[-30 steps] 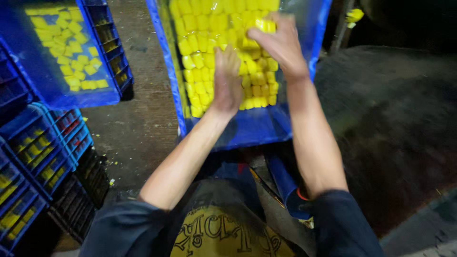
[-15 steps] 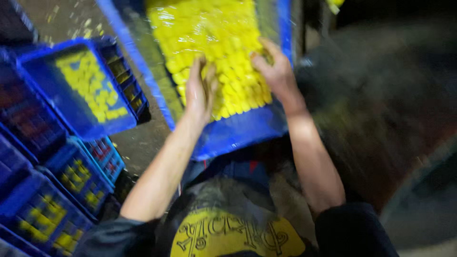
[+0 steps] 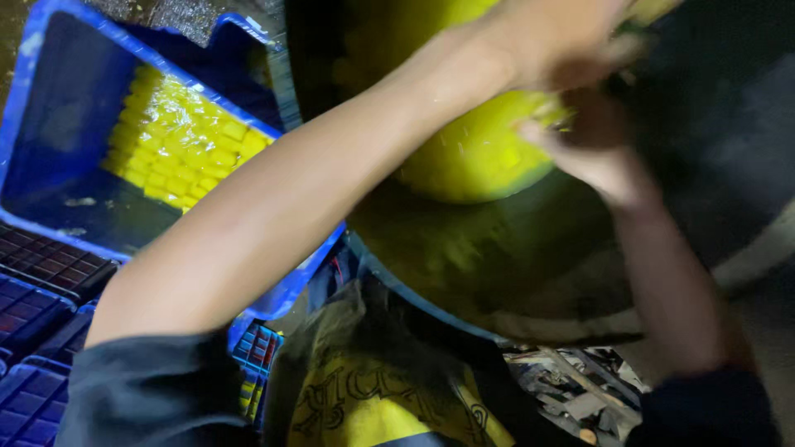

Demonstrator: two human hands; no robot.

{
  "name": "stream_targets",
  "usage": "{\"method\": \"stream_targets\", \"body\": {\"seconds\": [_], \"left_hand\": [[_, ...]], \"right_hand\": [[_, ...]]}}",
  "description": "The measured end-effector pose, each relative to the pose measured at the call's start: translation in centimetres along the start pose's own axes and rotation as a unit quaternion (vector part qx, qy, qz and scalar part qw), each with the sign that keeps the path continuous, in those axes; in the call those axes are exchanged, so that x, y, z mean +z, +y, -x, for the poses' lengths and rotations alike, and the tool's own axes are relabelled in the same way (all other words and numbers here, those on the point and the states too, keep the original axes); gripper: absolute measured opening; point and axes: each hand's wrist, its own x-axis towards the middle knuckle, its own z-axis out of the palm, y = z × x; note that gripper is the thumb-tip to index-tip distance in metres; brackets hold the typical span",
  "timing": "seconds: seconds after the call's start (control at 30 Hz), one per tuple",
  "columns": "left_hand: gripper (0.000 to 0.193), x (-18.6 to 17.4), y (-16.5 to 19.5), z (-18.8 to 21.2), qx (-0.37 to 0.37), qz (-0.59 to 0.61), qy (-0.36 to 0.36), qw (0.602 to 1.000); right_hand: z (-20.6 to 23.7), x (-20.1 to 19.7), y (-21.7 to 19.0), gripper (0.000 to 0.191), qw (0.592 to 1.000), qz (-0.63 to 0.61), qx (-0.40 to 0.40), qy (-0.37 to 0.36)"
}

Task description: The person washes yellow tofu blocks in a large vat of water, pressing them under the water and scooping them with a metal bowl. They lift the blocks out, squeeze them briefly, and place them into blue plastic crates beside the vat, repeating the transfer.

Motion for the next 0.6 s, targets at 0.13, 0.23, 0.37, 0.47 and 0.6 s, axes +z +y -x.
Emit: {"method": "stream_targets", "body": {"seconds": [0.13,0.23,0.37,0.47,0.6], "left_hand": [[0.059,11.2,-9.7,1.0,0.057,-0.25,-0.104,0.961],[0.014,17.3,-15.3,6.1,-0.127,-0.325,-0.351,0.869],[0.014,19.9,-17.5,11.8,-0.207,-0.224,-0.428,0.851],[0.015,20.7,-18.1,13.2,-0.24,-0.194,-0.452,0.837],[0.015,21.3,-19.0,12.5,-0.264,-0.161,-0.433,0.847]], "right_hand": [[-2.4,9.0,16.0,0.051,0.956,0.133,0.148,-0.215],[-1.4,15.6,22.2,0.025,0.893,0.283,0.226,-0.267],[1.7,20.9,23.5,0.053,0.88,0.467,-0.063,0.064],[3.0,21.9,25.6,0.037,0.951,0.278,0.073,-0.112],[1.0,18.5,28.8,0.031,0.948,0.009,0.166,-0.273]]}}
